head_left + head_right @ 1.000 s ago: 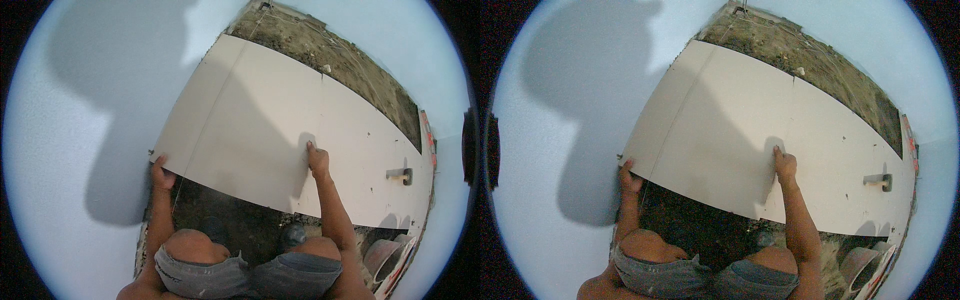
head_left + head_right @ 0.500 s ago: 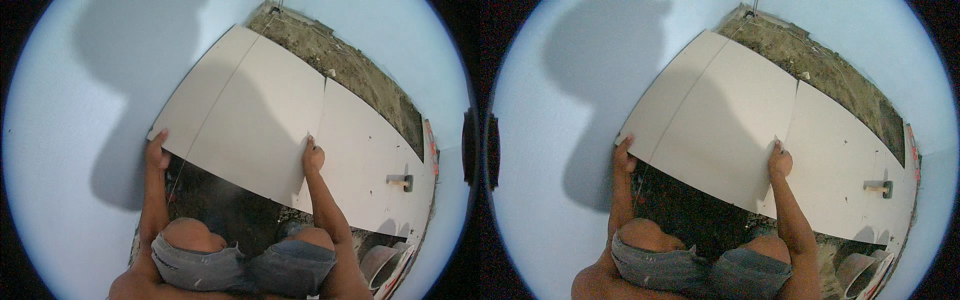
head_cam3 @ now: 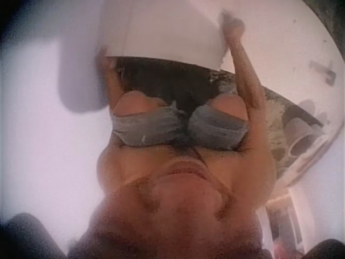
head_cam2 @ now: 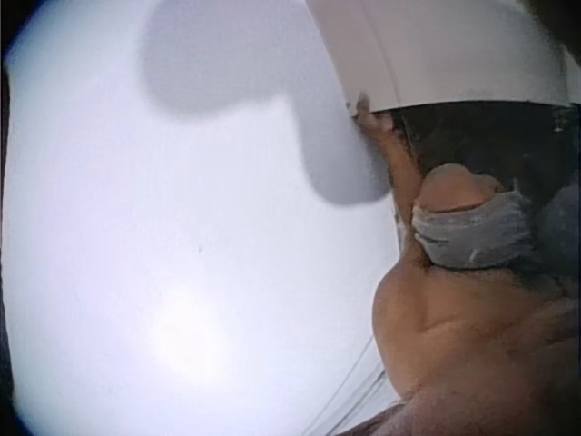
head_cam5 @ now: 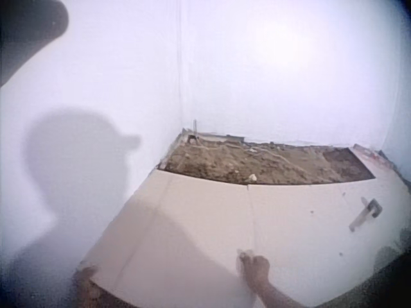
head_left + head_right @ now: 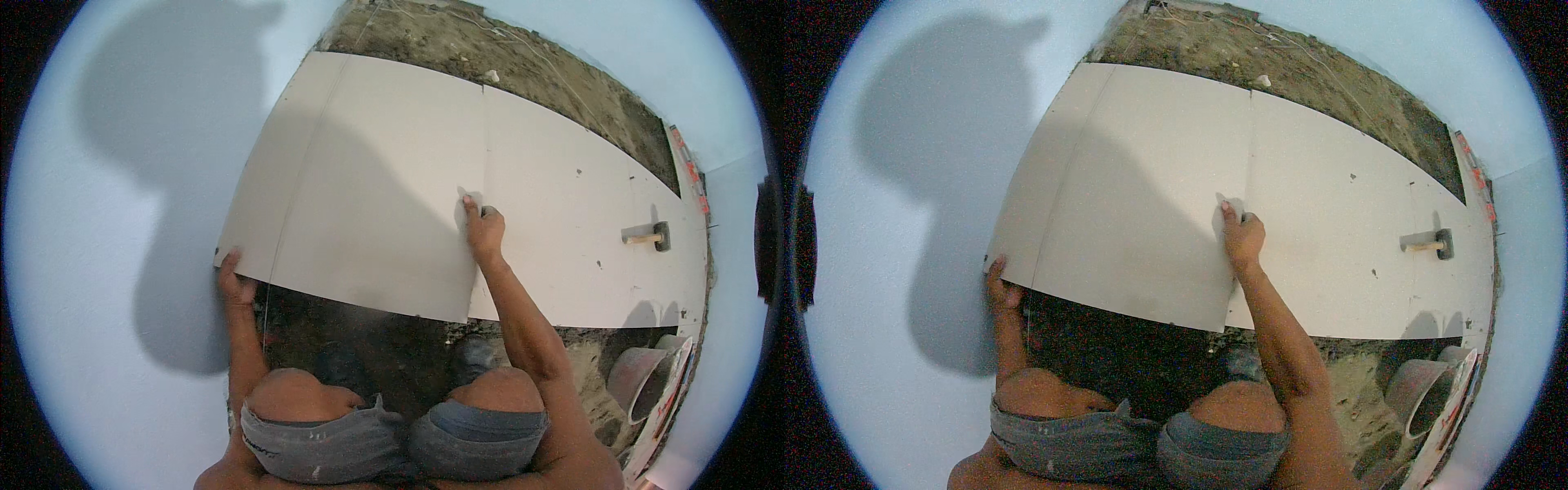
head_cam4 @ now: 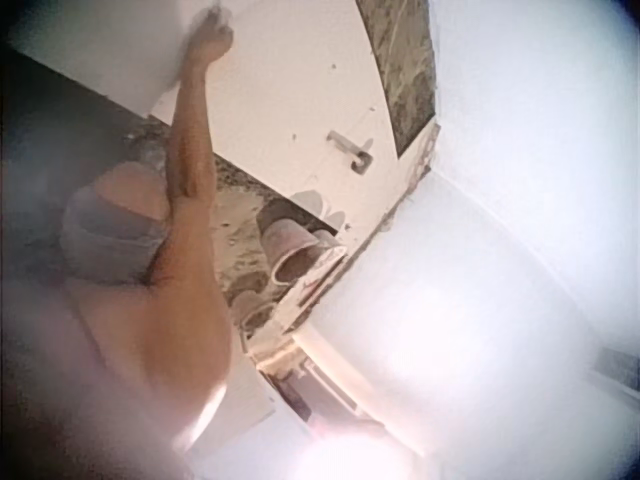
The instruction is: The person positions a large white floor tile onto a bed of mortar, then removes it to mark a cut line. He uses a metal straightedge and a marker to draw a line on the tile, and later measures the floor area with a tape measure.
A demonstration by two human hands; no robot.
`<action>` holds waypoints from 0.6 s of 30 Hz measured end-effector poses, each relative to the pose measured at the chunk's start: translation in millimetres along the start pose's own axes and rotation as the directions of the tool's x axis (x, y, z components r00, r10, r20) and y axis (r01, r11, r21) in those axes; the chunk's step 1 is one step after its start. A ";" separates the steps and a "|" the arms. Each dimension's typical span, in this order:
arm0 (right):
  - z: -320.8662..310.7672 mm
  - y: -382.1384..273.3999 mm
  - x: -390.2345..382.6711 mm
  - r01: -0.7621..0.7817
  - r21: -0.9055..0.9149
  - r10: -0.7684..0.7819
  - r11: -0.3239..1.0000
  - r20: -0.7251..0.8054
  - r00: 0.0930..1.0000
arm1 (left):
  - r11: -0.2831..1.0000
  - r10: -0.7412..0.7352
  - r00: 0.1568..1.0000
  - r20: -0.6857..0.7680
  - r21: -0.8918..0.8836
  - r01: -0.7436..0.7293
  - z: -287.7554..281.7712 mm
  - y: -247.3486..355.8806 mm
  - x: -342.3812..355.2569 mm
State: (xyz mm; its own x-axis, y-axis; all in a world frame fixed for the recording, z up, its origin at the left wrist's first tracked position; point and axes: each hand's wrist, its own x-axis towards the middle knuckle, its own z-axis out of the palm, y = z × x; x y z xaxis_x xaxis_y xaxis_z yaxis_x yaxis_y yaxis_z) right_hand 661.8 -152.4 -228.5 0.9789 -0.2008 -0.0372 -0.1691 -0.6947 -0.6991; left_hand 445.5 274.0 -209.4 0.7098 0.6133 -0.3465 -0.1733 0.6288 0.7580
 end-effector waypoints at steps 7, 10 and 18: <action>-11.5 -18.2 -2.2 -0.074 0.014 0.072 0.997 0.106 0.992 | 0.999 0.017 0.999 -0.032 -0.051 -0.019 1.7 3.2 -5.2; -12.2 -17.2 1.6 -0.037 -0.050 0.041 0.998 0.077 0.996 | 1.000 -0.017 0.998 -0.055 -0.016 0.016 12.7 2.7 -6.8; -9.1 -14.1 -3.6 -0.050 -0.098 0.056 0.994 0.060 0.997 | 0.999 -0.037 0.981 -0.192 0.002 0.038 4.2 -5.3 -8.9</action>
State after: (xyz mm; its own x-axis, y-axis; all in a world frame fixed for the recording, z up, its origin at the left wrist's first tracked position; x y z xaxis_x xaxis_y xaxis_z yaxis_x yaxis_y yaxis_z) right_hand 659.6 -148.2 -212.0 0.9731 -0.1972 -0.1190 -0.2278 -0.7480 -0.6233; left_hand 442.9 263.2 -208.0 0.5712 0.6698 -0.4744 -0.1445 0.6510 0.7452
